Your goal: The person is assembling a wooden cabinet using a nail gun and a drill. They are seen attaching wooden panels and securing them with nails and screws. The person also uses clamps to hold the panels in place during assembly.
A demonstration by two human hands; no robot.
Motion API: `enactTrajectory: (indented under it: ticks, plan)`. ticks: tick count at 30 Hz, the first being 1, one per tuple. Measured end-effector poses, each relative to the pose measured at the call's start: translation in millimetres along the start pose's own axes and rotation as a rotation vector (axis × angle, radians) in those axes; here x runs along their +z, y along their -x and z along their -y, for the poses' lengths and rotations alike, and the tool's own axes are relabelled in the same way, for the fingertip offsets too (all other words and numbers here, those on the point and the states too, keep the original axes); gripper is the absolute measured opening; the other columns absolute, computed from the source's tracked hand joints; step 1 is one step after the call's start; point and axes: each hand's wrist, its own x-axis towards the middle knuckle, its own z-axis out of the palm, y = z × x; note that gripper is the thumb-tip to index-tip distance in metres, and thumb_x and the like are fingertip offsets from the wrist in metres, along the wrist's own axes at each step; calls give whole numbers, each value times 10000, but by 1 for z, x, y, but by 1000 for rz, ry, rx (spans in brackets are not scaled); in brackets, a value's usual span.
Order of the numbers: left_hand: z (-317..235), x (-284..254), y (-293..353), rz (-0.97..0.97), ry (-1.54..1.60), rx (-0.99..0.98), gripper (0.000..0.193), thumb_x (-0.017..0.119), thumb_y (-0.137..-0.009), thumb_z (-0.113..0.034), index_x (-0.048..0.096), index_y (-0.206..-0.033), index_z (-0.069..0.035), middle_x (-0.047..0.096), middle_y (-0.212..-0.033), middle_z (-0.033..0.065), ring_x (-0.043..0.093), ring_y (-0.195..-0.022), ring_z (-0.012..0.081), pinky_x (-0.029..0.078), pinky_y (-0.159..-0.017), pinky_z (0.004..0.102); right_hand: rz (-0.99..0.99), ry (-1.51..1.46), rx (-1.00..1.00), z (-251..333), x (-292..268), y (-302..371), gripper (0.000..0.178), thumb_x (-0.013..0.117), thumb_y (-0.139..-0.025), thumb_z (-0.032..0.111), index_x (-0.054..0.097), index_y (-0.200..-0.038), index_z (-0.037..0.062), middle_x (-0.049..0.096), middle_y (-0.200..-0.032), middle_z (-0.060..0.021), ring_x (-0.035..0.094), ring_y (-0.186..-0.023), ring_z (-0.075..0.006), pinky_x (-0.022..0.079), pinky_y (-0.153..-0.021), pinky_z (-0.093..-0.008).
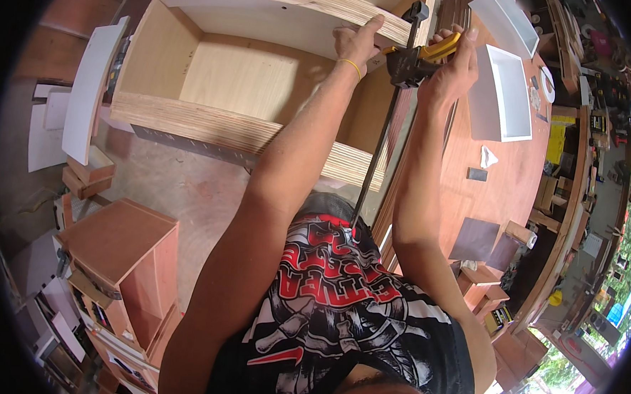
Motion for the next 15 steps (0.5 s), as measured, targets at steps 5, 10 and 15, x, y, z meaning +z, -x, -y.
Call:
enactTrajectory:
  ticks: [5, 10, 15]
  plan:
    - [3, -5, -4, 30, 38, -15, 745, 830, -826, -328, 374, -1266, 63, 486, -1328, 239, 558, -1207, 355, 541, -995, 511, -57, 170, -141, -9, 0, -5, 427, 649, -1005, 394, 547, -832, 17, 623, -687, -107, 605, -596, -167, 494, -588, -295]
    - [3, 0, 1, -6, 3, -10, 768, 794, -863, -356, 472, -1349, 143, 532, -1333, 262, 586, -1165, 418, 521, -1036, 492, -97, 167, -136, -9, 0, -6, 339, 645, -1000, 256, 521, -778, 32, 583, -586, -85, 572, -517, -160, 473, -550, -293]
    - [-3, -1, 1, 9, 5, -8, 811, 805, -852, -355, 442, -1367, 155, 494, -1367, 283, 572, -1184, 443, 532, -1027, 491, -90, 118, -147, -11, 2, -6, 245, 609, -985, 169, 554, -816, 0, 622, -673, -109, 598, -575, -171, 488, -572, -302]
